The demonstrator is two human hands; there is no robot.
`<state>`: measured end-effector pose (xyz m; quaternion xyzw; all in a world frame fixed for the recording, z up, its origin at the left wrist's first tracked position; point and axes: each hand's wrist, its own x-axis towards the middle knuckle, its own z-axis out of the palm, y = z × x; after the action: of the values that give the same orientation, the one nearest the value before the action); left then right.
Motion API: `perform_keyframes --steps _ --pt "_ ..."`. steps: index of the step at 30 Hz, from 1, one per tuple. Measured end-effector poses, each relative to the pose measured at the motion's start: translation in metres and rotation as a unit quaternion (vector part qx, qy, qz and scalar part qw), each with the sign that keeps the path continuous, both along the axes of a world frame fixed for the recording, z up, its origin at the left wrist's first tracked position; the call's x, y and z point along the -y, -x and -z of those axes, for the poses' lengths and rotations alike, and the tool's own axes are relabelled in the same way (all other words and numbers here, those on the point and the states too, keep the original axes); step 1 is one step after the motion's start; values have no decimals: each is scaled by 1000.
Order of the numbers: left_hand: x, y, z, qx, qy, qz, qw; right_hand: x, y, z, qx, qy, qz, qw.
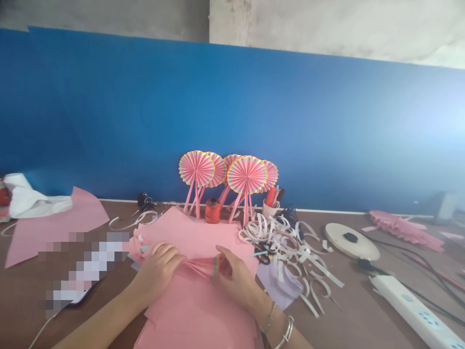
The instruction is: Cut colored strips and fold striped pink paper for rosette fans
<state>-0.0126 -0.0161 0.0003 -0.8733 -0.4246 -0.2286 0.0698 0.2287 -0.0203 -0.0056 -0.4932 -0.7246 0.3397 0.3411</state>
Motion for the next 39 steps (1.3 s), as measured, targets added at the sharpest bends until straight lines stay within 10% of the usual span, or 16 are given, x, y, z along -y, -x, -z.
perform_keyframes --steps 5,11,14,25,39 --pt "-1 2 -3 165 86 -78 979 1 -1 1 59 -7 20 998" --pt "12 -18 -18 500 410 -80 759 7 7 -4 25 10 -7 1000" --pt "24 -34 -23 526 456 -55 716 14 16 -7 -52 63 -46 996" --pt "32 -53 -4 457 529 13 715 8 25 8 -290 224 45 929" --pt "22 -37 2 447 507 1 737 -3 -3 0 -461 229 98 852"
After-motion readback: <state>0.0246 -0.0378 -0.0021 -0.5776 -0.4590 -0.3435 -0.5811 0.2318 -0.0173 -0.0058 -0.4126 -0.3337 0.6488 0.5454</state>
